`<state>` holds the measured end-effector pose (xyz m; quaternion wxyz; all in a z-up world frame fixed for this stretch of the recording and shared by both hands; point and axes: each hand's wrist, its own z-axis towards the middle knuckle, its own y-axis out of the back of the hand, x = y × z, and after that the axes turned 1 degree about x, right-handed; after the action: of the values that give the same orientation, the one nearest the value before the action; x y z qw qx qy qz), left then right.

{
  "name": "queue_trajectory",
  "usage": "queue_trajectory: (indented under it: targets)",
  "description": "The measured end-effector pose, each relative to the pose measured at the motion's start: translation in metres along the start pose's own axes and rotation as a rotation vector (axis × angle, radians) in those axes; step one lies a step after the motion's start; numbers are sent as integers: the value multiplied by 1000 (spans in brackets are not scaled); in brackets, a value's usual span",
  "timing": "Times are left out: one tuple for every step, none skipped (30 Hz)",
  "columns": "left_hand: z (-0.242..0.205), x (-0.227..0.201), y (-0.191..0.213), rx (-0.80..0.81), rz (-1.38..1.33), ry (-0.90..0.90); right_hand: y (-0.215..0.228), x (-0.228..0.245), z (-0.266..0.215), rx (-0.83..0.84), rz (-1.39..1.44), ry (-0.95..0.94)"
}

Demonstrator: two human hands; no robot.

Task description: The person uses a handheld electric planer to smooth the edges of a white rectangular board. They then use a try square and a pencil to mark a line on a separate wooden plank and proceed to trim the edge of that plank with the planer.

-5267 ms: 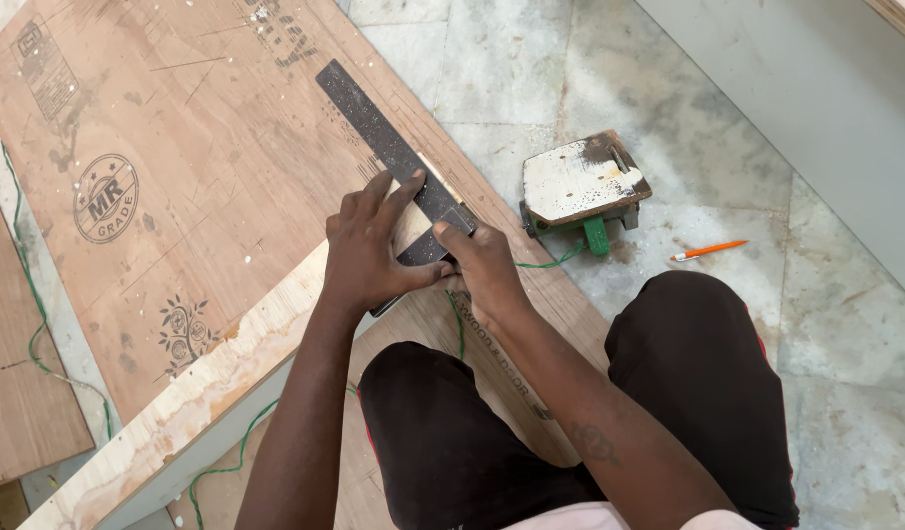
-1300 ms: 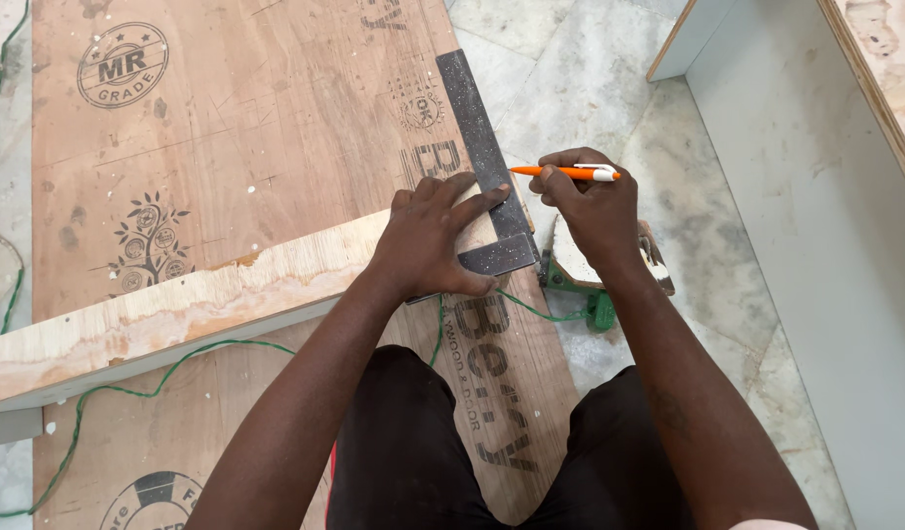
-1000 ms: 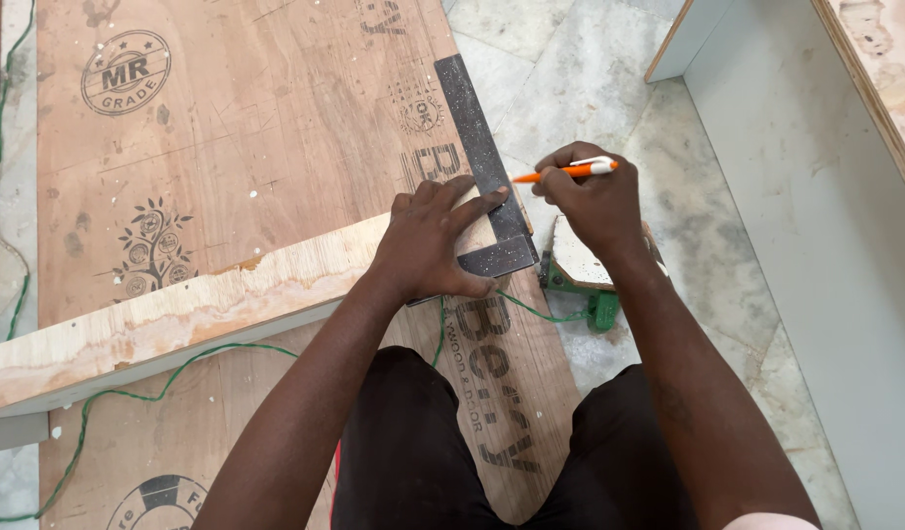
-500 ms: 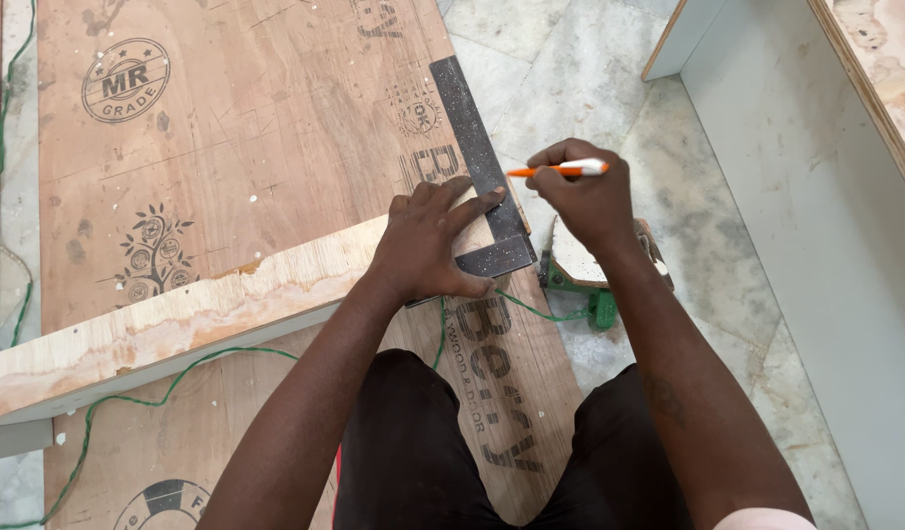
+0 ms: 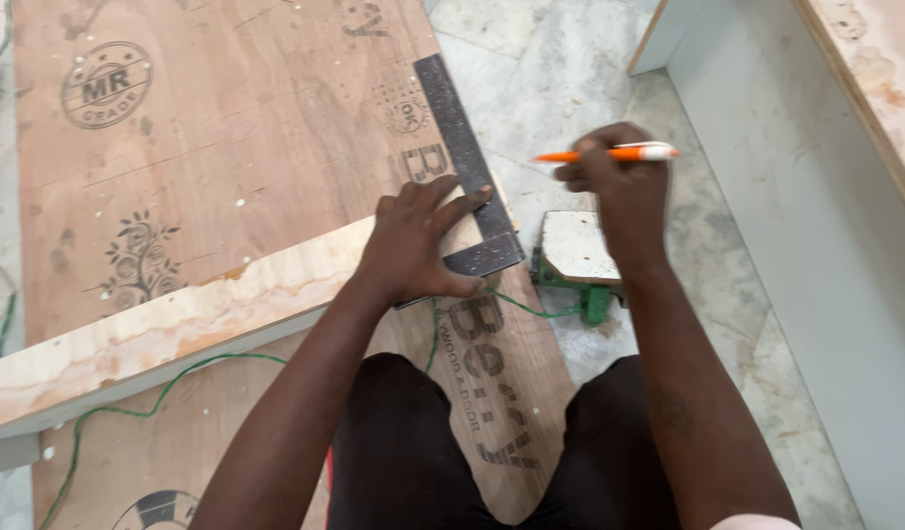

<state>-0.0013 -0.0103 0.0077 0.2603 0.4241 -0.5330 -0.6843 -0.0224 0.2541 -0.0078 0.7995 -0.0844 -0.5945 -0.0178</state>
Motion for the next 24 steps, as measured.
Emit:
queue_trajectory:
  targets:
    - [0,-1,-1,-7,-9,-15,18,-1,-5,-46,-13,-29]
    - [-1,-2,-1,-16,1,-19,41,-5,-12,-92,-26,-57]
    - [0,-2,-1,-24,11,-24,67,-12,-19,-140,-39,-86]
    - [2,-2,-1,-32,20,-28,93,-25,-30,-195,-181,-142]
    - [3,-3,-1,-25,27,-25,119,-43,-45,-244,-320,-202]
    - [4,-2,-2,-18,33,-22,145,-67,-63,-268,-516,-228]
    - [4,-2,-3,-6,41,-12,168,-97,-83,-283,-709,-260]
    - [5,-1,-5,-17,39,-22,191,-131,-104,-279,-838,-356]
    - [4,0,-6,-28,43,-32,210,-166,-127,-272,-962,-452]
    - [4,1,-8,-39,46,-42,226,-202,-150,-279,-1027,-530]
    - [5,2,-9,-42,53,-47,239,-235,-174,-293,-1088,-609]
    - [6,2,-9,-46,60,-52,245,-267,-195,-319,-1210,-643]
    - [6,1,-11,-53,70,-55,247,-295,-212,-341,-1330,-673]
    - [7,1,-12,-45,68,-54,250,-313,-224,-362,-1451,-701]
    - [8,1,-13,-38,69,-45,246,-330,-230,-349,-1349,-737]
    - [8,0,-14,-32,71,-37,234,-344,-231,-337,-1247,-772]
    - [8,0,-14,-30,76,-41,221,-355,-225,-352,-799,-934]
    - [7,-1,-13,-28,81,-44,208,-363,-217,-351,-341,-1053]
    - [9,-2,-12,-32,87,-51,194,-371,-204,-322,-119,-1176]
    - [9,-3,-10,-22,83,-45,179,-378,-192,-288,107,-1288]
    - [9,-5,-10,-16,79,-36,169,-383,-181,-316,175,-1338]
    - [10,-6,-9,-11,75,-27,160,-389,-172,-344,244,-1388]
    - [11,-7,-9,-2,78,-19,155,-396,-166,-365,311,-1440]
    - [11,-7,-10,6,82,-11,156,-401,-162,-346,340,-1461]
